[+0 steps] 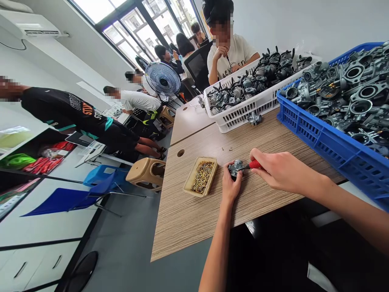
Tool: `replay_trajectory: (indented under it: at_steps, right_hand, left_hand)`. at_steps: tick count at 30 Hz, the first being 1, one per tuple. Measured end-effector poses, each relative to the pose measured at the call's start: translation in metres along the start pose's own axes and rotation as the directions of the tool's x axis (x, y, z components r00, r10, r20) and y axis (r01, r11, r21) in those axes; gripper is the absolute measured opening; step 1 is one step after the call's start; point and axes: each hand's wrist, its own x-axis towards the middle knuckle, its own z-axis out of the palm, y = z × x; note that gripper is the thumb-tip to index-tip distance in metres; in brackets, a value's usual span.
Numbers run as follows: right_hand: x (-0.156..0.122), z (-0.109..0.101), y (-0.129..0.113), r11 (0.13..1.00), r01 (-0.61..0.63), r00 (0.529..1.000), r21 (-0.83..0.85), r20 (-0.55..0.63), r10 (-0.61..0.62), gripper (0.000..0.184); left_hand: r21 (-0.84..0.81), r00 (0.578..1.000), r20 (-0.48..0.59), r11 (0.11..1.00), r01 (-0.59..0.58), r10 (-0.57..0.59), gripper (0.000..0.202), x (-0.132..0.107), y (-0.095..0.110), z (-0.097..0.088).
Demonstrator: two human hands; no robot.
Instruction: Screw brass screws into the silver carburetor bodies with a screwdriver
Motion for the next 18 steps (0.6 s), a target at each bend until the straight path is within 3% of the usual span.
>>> replay_trajectory:
  at_steps: [5, 11, 18]
  right_hand:
    - [0.0003, -0.0006, -0.0012, 0.996, -0.065, 0.998, -0.056, 0.019, 0.067, 0.012]
    - [-0.0007, -0.0031, -0.0013, 1.0, -0.01, 0.999, 0.018, 0.041, 0.009, 0.007]
    - [-0.0006, -0.0015, -0.0002, 0.998, -0.062, 0.997, -0.031, 0.042, 0.063, 0.009]
  left_hand:
    - [-0.009, 1.0, 0.005, 1.0, 0.008, -0.008, 0.037, -0.0005, -0.0004, 0.0002]
    - [0.003, 1.0, -0.005, 1.0, 0.002, -0.002, 0.037, -0.0005, 0.0012, 0.0001]
    - [0.009, 1.0, 0.002, 1.0, 0.01, -0.01, 0.037, -0.0008, 0.0012, 0.0001]
